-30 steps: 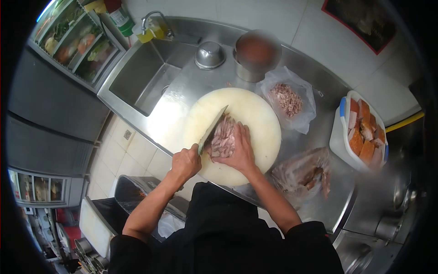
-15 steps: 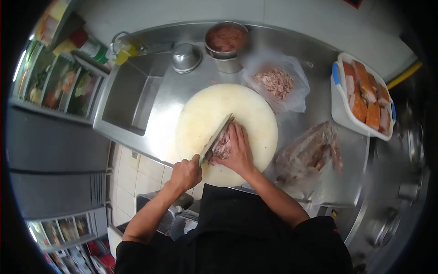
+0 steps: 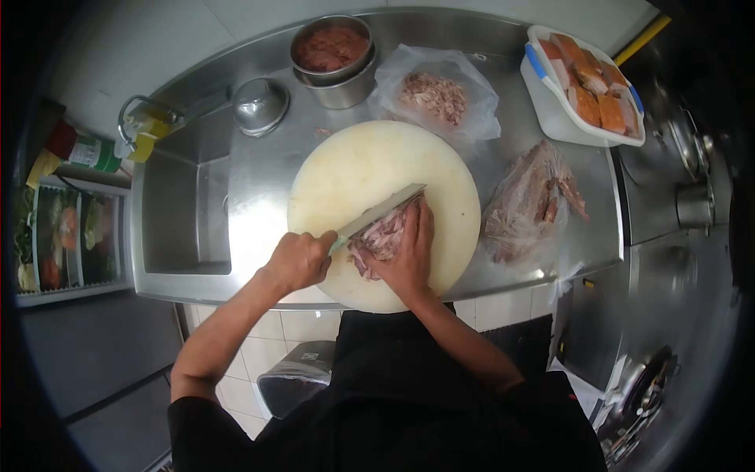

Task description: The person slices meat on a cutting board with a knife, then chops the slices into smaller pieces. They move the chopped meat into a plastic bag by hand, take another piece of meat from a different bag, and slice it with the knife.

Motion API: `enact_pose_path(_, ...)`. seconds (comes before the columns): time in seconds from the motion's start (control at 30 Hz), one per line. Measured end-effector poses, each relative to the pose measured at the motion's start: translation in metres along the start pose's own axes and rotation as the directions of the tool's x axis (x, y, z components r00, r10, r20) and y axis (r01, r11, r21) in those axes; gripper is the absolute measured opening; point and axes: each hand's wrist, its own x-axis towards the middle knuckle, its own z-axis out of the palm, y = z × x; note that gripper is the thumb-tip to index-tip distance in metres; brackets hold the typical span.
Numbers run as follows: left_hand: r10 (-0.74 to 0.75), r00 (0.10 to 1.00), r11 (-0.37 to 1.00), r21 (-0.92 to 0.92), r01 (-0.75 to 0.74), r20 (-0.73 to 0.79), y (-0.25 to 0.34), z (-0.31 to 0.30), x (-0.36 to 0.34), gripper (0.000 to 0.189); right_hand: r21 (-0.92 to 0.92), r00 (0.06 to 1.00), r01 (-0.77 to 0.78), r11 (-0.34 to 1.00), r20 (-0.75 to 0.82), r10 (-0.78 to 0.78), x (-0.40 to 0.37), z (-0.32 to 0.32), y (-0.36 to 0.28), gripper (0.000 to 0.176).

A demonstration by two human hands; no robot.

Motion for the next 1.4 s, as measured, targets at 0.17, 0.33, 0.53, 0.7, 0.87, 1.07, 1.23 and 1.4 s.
enact_pose_path(0.17,0.14,0.99,0.987,0.077,-0.139,-0.016,-0.027,-0.016,0.016,0.034,0.026,0.987,-0.148,0.989,-0.059,0.149,-0.002,0.01,-0.032,0.117)
enact_pose_path(0.33,0.153,0.988,0.982,0.118,-0.149,-0.028,-0.038,-0.03,0.024,0.029,0.158,0.99,-0.105,0.982,-0.078,0.118,-0.008,0.013,-0.016,0.1)
enact_pose_path(0.53,-0.01,0.989,1.0,0.027,0.014,-0.149,-0.029,-0.026,-0.005,0.025,0.108,0.983,0.175,0.979,-0.077,-0.167,0.011,-0.024,-0.009,0.06)
enact_pose_path(0.7,-0.23,0.93,0.972,-0.12,0.204,-0.286,-0.019,-0.013,-0.042,0.02,0.223,0.798,0.499,0.837,0.26,-0.544,0.049,-0.044,-0.026,0.059)
enact_pose_path(0.87,-0.514,0.795,0.849,-0.319,0.421,-0.322,0.018,0.002,-0.088,0.017,0.252,0.241,0.787,0.563,0.715,-0.656,0.078,-0.03,-0.045,0.05)
enact_pose_path(1.07,-0.841,0.45,0.527,-0.644,0.555,-0.301,0.105,0.03,-0.137,0.016,0.348,0.005,0.829,0.437,0.777,-0.629,0.076,0.004,-0.029,0.022)
enact_pose_path(1.23,-0.983,0.157,0.175,-0.768,0.617,-0.098,0.186,0.054,-0.147,0.022,0.517,-0.003,0.703,0.489,0.689,-0.724,0.079,0.014,-0.014,0.008)
enact_pose_path(1.4,-0.997,0.014,0.073,-0.858,0.508,-0.077,0.234,0.083,-0.141,0.023,0.538,-0.022,0.704,0.464,0.669,-0.743,0.08,0.029,-0.023,0.01)
